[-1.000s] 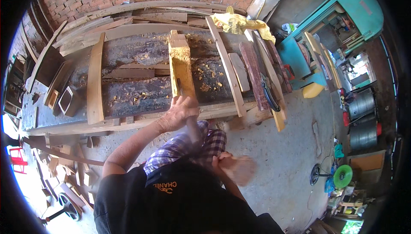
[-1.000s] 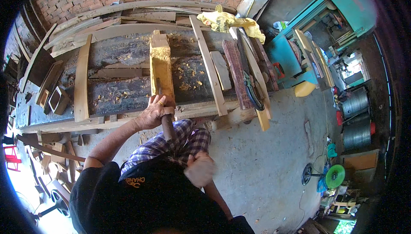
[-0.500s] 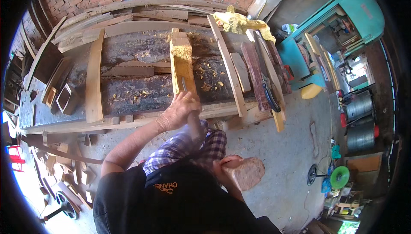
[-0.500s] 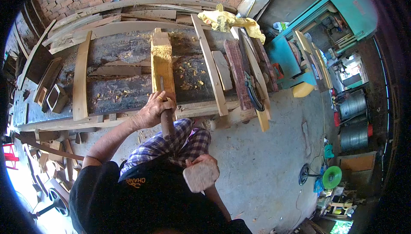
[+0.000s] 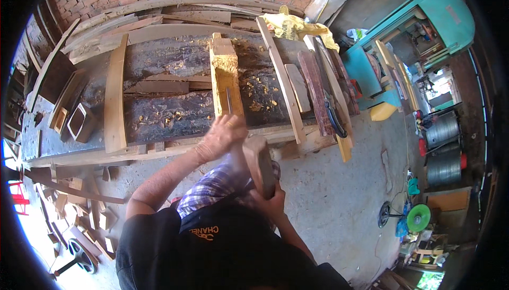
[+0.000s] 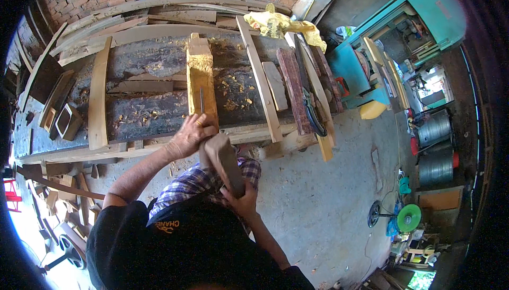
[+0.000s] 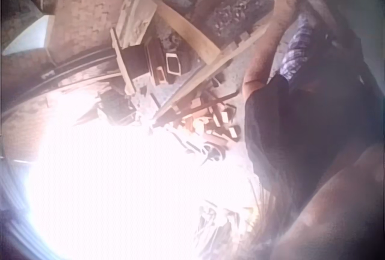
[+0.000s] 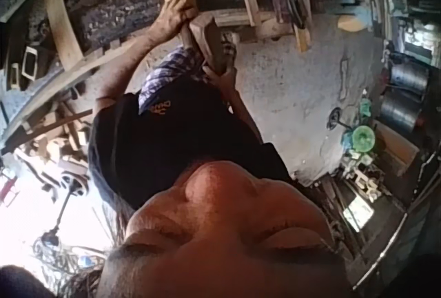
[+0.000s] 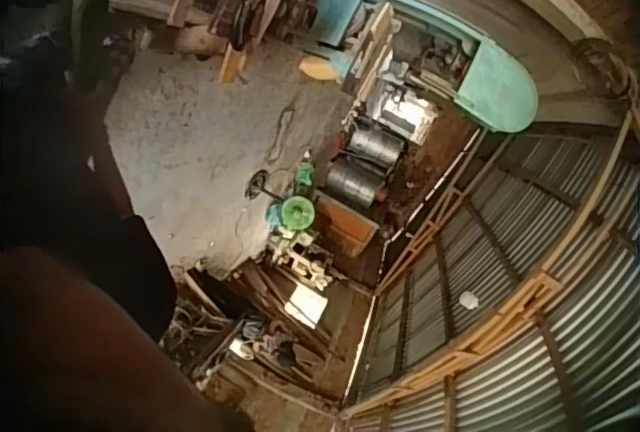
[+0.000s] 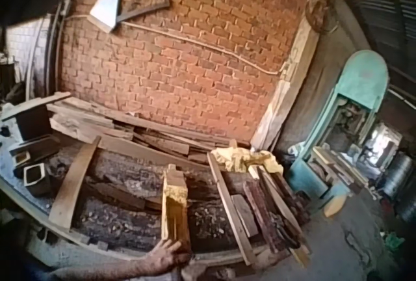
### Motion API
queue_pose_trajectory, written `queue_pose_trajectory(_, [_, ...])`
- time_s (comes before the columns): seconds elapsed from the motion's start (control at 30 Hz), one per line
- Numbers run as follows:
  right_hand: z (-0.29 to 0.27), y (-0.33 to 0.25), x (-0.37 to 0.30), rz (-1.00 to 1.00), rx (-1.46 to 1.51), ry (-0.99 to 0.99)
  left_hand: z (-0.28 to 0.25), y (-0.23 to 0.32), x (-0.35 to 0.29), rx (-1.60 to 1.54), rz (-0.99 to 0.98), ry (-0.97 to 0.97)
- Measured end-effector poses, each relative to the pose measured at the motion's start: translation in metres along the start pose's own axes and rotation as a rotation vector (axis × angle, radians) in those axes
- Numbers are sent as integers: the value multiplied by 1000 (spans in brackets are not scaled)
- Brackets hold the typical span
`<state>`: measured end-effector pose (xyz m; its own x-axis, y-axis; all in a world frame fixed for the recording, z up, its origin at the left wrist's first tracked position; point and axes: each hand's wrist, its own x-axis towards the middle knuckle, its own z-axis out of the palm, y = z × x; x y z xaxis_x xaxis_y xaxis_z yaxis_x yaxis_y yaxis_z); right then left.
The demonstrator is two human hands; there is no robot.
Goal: The person chisels a piece of wood using a chisel and a wooden mallet on a workbench, then sets down the tools and feels the carved surface by hand.
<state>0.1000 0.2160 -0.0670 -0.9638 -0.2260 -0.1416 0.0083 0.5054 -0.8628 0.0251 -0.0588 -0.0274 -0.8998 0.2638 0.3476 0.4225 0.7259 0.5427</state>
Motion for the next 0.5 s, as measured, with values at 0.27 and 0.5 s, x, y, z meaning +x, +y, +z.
queue_pose_trajectory(0.27, [-26, 13, -32, -81, 262, 70, -3, -1, -9, -25, -18, 67])
queue_pose_trajectory(0.5, [-25, 1, -26, -46, 217, -50, -5, -6, -8, -26, -22, 5])
